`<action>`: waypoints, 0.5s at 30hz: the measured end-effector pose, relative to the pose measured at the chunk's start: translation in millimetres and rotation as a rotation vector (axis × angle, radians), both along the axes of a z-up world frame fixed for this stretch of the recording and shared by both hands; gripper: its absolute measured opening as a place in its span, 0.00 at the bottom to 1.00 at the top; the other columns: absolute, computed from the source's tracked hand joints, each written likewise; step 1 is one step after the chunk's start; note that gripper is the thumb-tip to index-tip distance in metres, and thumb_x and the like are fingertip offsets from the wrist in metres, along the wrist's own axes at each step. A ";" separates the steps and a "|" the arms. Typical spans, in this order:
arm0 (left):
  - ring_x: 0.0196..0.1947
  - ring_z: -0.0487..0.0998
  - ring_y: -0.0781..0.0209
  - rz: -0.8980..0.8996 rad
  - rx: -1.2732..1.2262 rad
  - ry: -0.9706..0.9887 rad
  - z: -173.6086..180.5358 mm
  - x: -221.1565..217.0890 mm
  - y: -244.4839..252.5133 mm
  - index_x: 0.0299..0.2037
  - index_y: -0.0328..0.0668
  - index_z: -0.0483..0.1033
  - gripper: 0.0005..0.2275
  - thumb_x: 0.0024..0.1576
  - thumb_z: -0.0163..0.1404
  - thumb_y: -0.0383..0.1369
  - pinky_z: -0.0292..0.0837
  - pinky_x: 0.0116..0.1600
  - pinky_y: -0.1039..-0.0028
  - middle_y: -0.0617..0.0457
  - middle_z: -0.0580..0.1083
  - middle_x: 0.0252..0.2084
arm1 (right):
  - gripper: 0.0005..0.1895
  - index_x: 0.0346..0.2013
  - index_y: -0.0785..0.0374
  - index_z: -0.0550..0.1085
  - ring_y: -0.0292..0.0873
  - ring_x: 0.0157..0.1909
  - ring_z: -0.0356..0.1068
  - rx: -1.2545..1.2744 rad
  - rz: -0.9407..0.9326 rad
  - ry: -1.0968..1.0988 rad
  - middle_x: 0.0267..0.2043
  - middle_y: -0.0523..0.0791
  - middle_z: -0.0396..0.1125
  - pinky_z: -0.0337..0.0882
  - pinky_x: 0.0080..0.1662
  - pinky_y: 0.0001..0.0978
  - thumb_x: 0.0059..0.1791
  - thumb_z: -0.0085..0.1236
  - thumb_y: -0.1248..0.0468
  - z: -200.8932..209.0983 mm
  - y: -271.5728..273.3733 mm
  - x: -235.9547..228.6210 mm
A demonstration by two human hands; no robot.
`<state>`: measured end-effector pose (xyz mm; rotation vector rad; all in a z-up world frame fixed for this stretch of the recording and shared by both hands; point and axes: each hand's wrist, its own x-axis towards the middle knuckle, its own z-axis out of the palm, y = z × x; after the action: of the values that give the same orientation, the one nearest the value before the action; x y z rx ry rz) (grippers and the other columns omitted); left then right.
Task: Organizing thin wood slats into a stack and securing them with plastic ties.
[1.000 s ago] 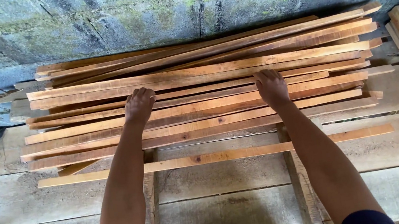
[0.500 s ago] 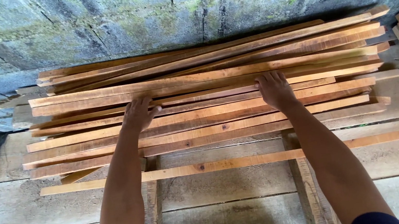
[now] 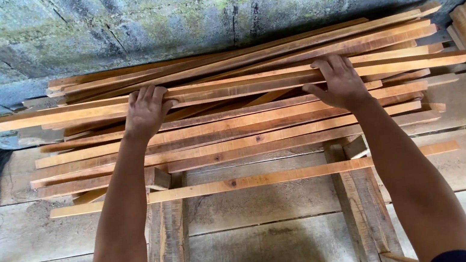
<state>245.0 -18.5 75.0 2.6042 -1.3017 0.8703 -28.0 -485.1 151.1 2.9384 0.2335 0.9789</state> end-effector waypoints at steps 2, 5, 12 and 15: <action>0.43 0.77 0.58 -0.012 -0.013 -0.066 17.9 -18.0 0.7 0.50 0.54 0.70 0.19 0.64 0.43 0.57 0.71 0.52 0.65 0.58 0.71 0.38 | 0.30 0.55 0.59 0.74 0.52 0.50 0.70 -0.014 -0.025 -0.005 0.45 0.48 0.62 0.68 0.53 0.43 0.44 0.71 0.48 0.0 -1.3 -13.4; 0.38 0.80 0.54 -0.013 -0.032 -0.144 50.4 -55.2 4.6 0.48 0.51 0.71 0.19 0.62 0.47 0.55 0.73 0.49 0.64 0.55 0.72 0.34 | 0.26 0.52 0.57 0.76 0.50 0.49 0.69 -0.051 -0.046 -0.048 0.45 0.46 0.61 0.67 0.52 0.41 0.46 0.70 0.48 0.9 -3.5 -25.8; 0.39 0.80 0.60 0.037 -0.082 -0.144 63.9 -117.8 26.6 0.47 0.51 0.70 0.22 0.58 0.51 0.58 0.70 0.60 0.64 0.59 0.73 0.34 | 0.19 0.50 0.57 0.75 0.46 0.48 0.72 -0.148 -0.085 -0.144 0.45 0.45 0.67 0.67 0.58 0.40 0.54 0.63 0.47 -2.7 3.7 -65.6; 0.46 0.77 0.56 0.019 -0.138 -0.096 88.4 -158.0 27.2 0.51 0.47 0.75 0.23 0.57 0.54 0.56 0.60 0.69 0.54 0.52 0.73 0.41 | 0.22 0.52 0.56 0.75 0.48 0.47 0.72 -0.118 -0.078 -0.070 0.42 0.45 0.69 0.67 0.54 0.42 0.47 0.69 0.54 -16.1 5.5 -88.4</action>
<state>87.0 8.7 163.4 2.5007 -1.1940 1.0601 -116.4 -479.6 135.0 2.7787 0.1668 1.0182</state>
